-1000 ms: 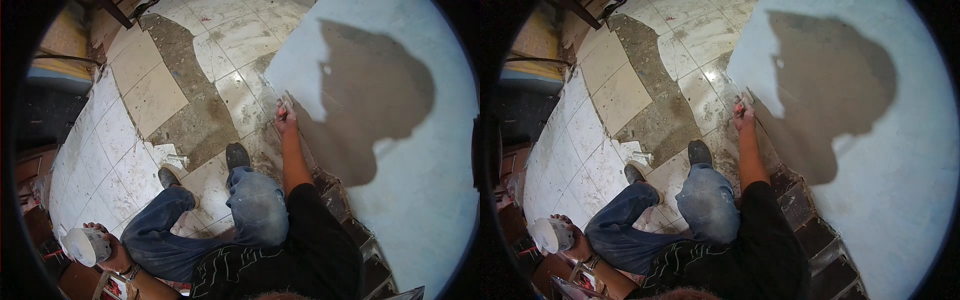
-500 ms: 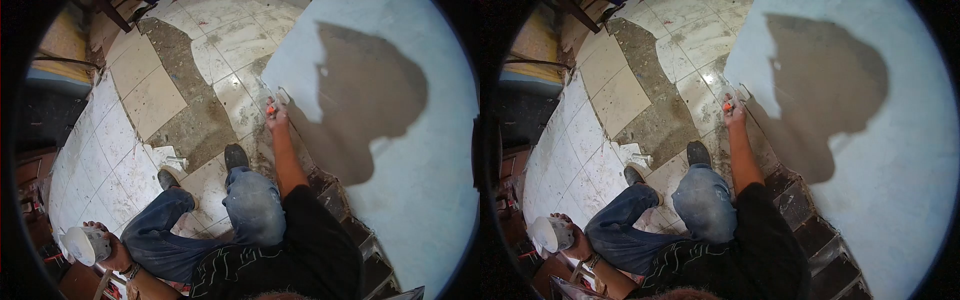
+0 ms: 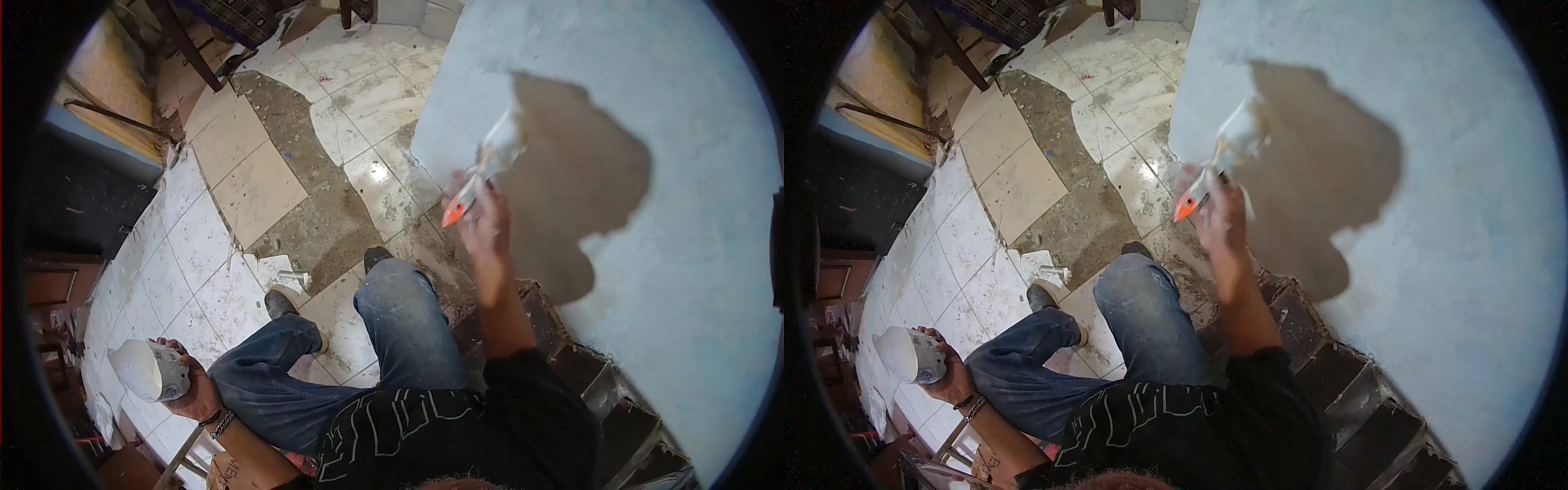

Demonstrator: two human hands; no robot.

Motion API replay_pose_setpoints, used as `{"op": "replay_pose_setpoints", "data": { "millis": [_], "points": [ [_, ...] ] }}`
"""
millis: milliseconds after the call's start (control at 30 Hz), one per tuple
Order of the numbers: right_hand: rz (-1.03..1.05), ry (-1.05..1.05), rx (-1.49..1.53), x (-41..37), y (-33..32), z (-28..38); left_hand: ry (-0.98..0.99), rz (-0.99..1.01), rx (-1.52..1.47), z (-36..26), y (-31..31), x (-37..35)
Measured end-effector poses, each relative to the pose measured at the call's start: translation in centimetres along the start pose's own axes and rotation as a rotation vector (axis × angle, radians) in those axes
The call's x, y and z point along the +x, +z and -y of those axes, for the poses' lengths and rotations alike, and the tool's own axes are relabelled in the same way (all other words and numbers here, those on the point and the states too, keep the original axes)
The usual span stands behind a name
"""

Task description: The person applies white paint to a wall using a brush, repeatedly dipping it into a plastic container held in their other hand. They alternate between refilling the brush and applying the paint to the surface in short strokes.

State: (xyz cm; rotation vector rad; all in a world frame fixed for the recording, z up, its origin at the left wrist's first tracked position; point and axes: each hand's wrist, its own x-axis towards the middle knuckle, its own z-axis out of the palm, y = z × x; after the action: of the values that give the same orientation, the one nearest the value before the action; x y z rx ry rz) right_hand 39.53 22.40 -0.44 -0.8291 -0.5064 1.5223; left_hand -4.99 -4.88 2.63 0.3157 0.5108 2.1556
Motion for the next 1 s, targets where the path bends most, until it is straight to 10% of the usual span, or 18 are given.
{"op": "replay_pose_setpoints", "data": {
  "millis": [233,600,800,1000],
  "points": [
    [-0.167,0.323,0.123,9.3,-13.1,-12.9,0.033,-0.022,-0.008,-1.4,-2.0,-0.3],
    [0.044,0.006,-0.175,0.1,-1.8,-2.5,0.021,-0.014,-0.052,-1.2,-1.8,-0.1],
    [-0.171,0.408,0.072,1.9,-17.4,-16.6,0.027,-0.011,-0.043,-1.2,-1.8,-0.2],
    [-0.426,0.251,0.129,7.9,-20.8,-13.8,0.027,-0.024,-0.019,-0.9,-1.4,-0.1]
  ]
}}
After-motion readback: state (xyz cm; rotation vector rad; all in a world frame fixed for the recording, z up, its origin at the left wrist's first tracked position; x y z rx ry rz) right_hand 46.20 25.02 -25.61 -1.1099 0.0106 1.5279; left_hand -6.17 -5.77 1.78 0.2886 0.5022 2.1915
